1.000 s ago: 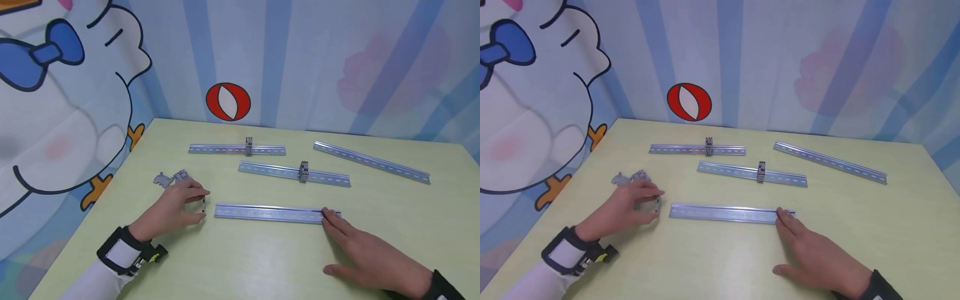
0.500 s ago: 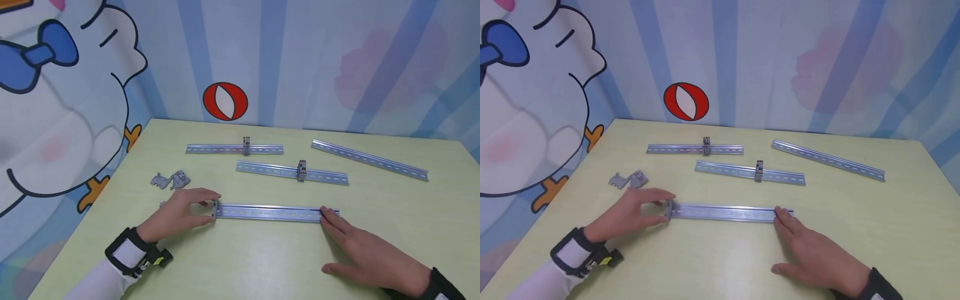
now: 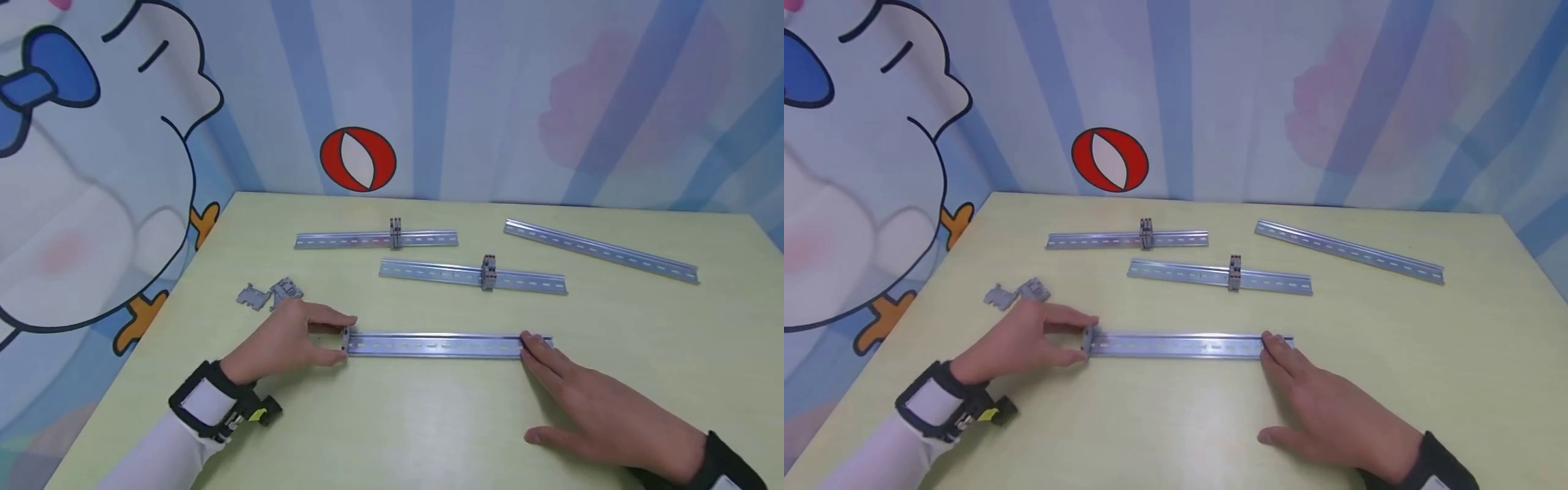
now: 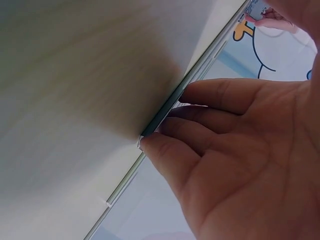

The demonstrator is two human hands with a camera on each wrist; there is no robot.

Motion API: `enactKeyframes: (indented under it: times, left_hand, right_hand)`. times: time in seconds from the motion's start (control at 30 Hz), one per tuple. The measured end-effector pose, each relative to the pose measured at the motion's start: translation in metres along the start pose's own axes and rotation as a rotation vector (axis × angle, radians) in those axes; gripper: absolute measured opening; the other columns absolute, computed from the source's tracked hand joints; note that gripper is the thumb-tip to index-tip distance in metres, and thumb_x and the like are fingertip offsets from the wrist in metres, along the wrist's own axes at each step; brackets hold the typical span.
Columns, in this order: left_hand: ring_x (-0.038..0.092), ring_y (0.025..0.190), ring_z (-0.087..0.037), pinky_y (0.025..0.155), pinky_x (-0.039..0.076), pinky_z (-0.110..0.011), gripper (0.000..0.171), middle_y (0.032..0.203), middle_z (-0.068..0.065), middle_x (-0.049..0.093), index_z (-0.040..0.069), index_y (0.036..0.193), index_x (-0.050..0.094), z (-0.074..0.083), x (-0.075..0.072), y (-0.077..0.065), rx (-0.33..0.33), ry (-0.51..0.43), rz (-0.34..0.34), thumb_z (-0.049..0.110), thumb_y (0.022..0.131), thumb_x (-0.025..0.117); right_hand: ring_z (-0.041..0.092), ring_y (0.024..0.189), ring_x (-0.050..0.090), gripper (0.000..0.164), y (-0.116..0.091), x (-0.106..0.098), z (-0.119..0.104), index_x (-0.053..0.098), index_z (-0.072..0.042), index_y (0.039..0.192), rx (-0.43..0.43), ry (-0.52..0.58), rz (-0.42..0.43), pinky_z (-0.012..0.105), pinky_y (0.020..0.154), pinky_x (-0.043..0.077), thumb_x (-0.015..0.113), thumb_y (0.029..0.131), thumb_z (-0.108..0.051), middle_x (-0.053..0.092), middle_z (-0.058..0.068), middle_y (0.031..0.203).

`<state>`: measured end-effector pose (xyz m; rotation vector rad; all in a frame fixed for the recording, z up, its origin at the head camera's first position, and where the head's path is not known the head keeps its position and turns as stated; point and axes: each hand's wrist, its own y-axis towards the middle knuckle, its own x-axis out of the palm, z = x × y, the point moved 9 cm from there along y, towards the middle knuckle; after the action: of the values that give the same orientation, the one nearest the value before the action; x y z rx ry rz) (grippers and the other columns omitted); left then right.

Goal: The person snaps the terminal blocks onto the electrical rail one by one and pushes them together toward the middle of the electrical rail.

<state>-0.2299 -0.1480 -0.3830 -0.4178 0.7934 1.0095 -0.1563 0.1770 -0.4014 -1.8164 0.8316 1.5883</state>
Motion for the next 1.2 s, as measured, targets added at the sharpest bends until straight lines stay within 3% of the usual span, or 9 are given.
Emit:
enactKeyframes:
  times: [0.17, 0.27, 0.57, 0.8, 1.2]
  left_hand:
    - [0.068, 0.101, -0.008, 0.084, 0.053, -0.024, 0.050, 0.118, 0.001, 0.069, 0.015, 0.119, 0.071, -0.011, 0.003, -0.006, -0.061, -0.206, -0.011, 0.021, 0.072, 0.087]
    - [0.069, 0.100, -0.010, 0.083, 0.054, -0.025, 0.051, 0.118, -0.001, 0.069, 0.013, 0.119, 0.071, -0.010, 0.005, -0.007, -0.067, -0.246, -0.003, 0.022, 0.072, 0.087]
    - [0.068, 0.097, -0.005, 0.083, 0.054, -0.023, 0.049, 0.113, 0.001, 0.071, 0.011, 0.118, 0.071, 0.007, 0.010, 0.003, -0.022, -0.137, 0.000, 0.022, 0.073, 0.086]
    - [0.068, 0.097, -0.003, 0.083, 0.053, -0.019, 0.050, 0.111, 0.002, 0.072, 0.011, 0.119, 0.070, 0.029, 0.034, 0.030, 0.039, -0.166, -0.039, 0.020, 0.072, 0.086]
    - [0.068, 0.090, 0.000, 0.079, 0.051, -0.014, 0.052, 0.106, 0.001, 0.072, 0.008, 0.119, 0.070, 0.073, 0.072, 0.066, 0.139, -0.127, -0.064, 0.023, 0.072, 0.086]
  right_hand:
    - [0.030, 0.137, 0.042, 0.100, 0.001, -0.002, -0.002, 0.034, -0.001, 0.149, 0.003, 0.008, -0.009, 0.042, 0.096, 0.049, 0.050, 0.083, -0.074, 0.025, 0.015, 0.159]
    - [0.031, 0.136, 0.042, 0.100, 0.000, -0.003, -0.002, 0.034, -0.001, 0.149, 0.007, 0.010, -0.011, 0.042, 0.095, 0.049, 0.050, 0.083, -0.074, 0.025, 0.016, 0.158]
    - [0.032, 0.135, 0.044, 0.097, -0.002, -0.004, 0.001, 0.036, -0.001, 0.148, 0.002, 0.009, 0.012, 0.042, 0.094, 0.050, 0.055, 0.084, -0.071, 0.026, 0.016, 0.158]
    - [0.031, 0.135, 0.043, 0.096, -0.005, -0.004, 0.002, 0.035, -0.002, 0.149, 0.006, -0.001, 0.040, 0.042, 0.093, 0.050, 0.057, 0.084, -0.070, 0.027, 0.015, 0.158]
    - [0.032, 0.135, 0.044, 0.100, 0.004, 0.000, 0.002, 0.036, -0.003, 0.149, 0.024, 0.031, -0.013, 0.043, 0.093, 0.050, 0.050, 0.082, -0.076, 0.025, 0.015, 0.159]
